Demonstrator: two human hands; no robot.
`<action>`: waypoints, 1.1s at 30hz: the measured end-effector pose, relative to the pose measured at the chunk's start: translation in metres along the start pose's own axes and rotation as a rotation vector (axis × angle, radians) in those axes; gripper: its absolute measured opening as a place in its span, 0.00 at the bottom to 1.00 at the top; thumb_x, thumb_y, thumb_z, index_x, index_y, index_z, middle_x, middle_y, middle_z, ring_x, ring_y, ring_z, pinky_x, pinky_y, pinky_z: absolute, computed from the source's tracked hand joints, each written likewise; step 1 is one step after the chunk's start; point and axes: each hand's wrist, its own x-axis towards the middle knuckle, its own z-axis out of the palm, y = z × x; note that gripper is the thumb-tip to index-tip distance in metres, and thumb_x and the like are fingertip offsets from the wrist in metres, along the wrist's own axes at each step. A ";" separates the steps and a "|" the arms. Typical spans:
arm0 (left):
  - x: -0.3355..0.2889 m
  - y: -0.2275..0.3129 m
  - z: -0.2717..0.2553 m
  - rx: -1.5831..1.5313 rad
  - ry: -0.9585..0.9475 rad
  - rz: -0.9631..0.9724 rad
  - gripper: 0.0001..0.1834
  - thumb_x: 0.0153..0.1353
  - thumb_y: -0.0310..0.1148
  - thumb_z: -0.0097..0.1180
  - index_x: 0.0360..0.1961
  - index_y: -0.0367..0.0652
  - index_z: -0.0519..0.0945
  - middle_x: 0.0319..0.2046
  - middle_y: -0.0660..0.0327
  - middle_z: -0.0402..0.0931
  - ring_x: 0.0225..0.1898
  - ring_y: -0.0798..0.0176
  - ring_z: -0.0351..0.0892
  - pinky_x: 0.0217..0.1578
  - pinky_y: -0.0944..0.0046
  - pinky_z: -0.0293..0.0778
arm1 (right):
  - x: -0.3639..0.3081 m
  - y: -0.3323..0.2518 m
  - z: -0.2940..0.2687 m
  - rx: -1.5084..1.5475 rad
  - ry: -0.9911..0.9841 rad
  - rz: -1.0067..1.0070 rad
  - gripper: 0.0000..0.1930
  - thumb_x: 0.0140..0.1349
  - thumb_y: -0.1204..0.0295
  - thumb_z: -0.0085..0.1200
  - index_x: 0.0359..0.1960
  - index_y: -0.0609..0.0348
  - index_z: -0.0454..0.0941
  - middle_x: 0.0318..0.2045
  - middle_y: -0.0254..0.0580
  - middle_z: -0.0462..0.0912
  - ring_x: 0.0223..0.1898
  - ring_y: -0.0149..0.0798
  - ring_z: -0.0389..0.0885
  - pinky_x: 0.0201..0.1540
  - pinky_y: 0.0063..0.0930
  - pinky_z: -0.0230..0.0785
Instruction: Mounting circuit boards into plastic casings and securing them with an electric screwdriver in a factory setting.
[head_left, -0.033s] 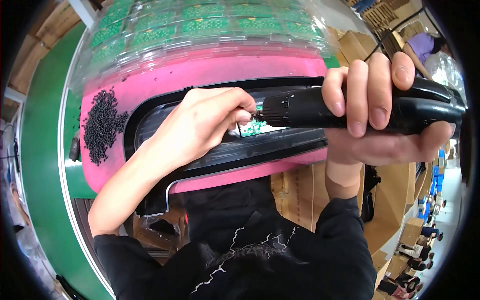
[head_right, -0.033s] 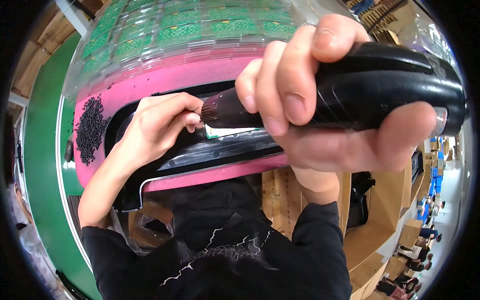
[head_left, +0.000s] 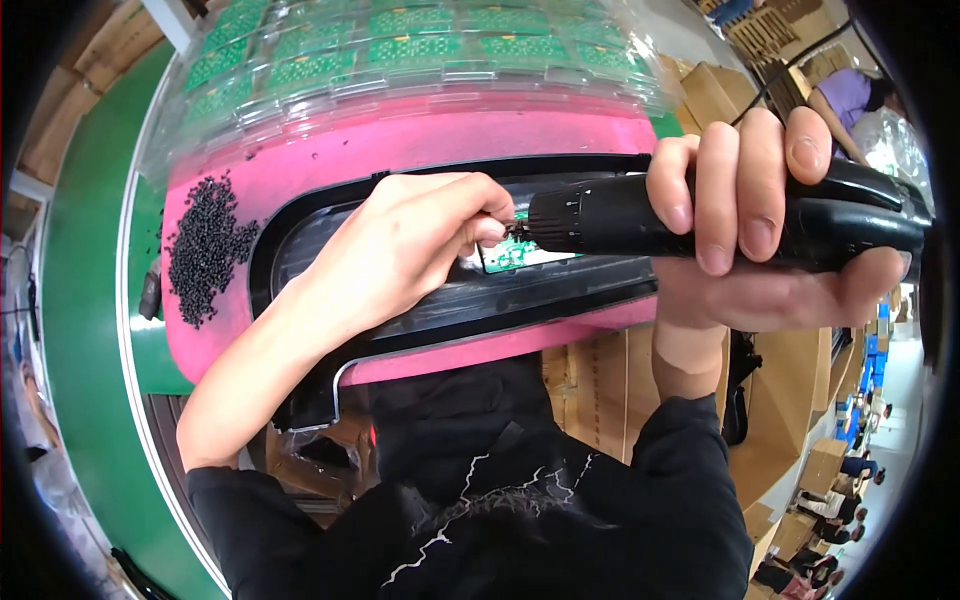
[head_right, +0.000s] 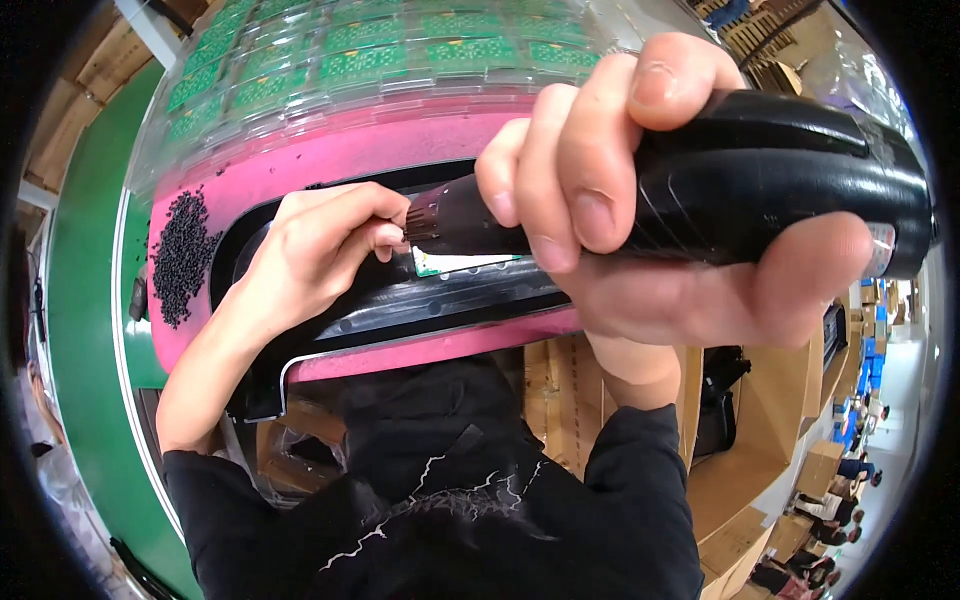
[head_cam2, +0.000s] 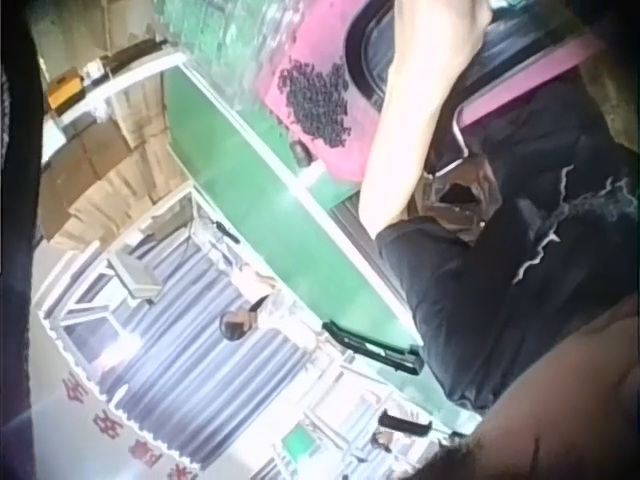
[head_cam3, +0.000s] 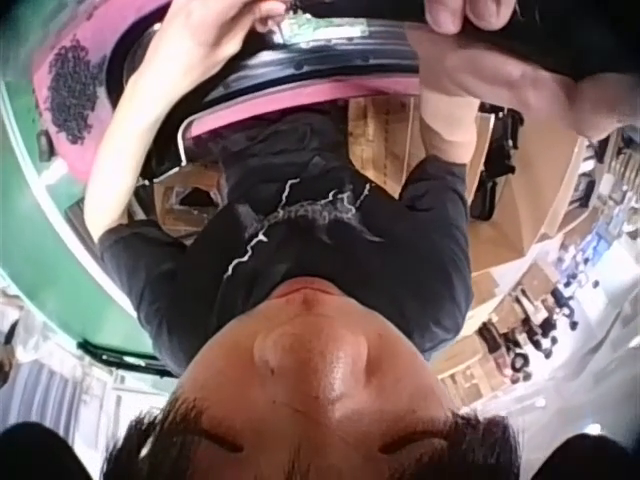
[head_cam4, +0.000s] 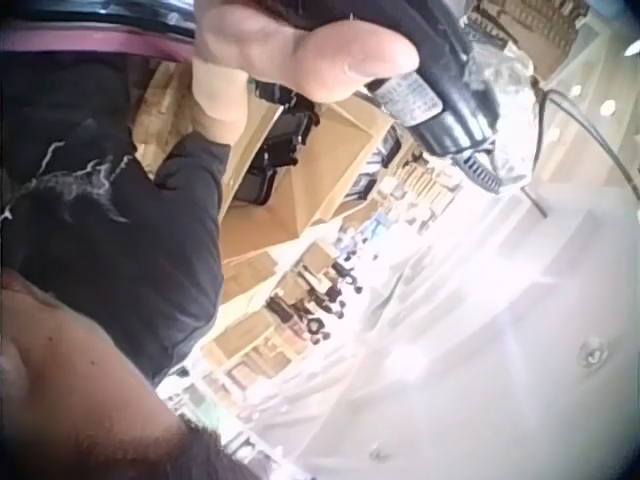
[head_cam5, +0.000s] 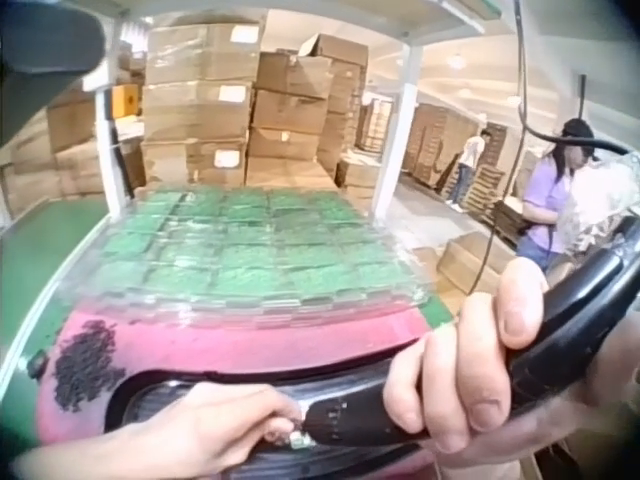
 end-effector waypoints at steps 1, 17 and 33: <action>0.000 -0.001 0.001 -0.001 0.002 -0.005 0.09 0.56 0.12 0.52 0.38 0.31 0.75 0.25 0.54 0.77 0.26 0.59 0.79 0.28 0.64 0.75 | 0.000 0.002 0.000 0.004 0.000 0.003 0.31 0.55 0.38 0.56 0.43 0.53 0.70 0.23 0.26 0.71 0.20 0.24 0.70 0.29 0.23 0.65; -0.006 -0.013 -0.003 0.360 -0.037 -0.213 0.10 0.54 0.16 0.51 0.39 0.30 0.78 0.29 0.45 0.80 0.29 0.49 0.82 0.35 0.59 0.78 | -0.012 0.058 -0.012 -0.041 0.311 0.183 0.24 0.63 0.45 0.46 0.40 0.57 0.70 0.18 0.36 0.70 0.16 0.32 0.66 0.31 0.32 0.65; -0.006 -0.010 -0.007 0.328 -0.084 -0.346 0.07 0.60 0.29 0.56 0.33 0.34 0.77 0.28 0.47 0.78 0.33 0.42 0.79 0.34 0.52 0.74 | -0.004 0.053 -0.014 0.009 0.161 0.078 0.32 0.58 0.37 0.50 0.43 0.57 0.71 0.22 0.27 0.71 0.19 0.25 0.66 0.28 0.25 0.59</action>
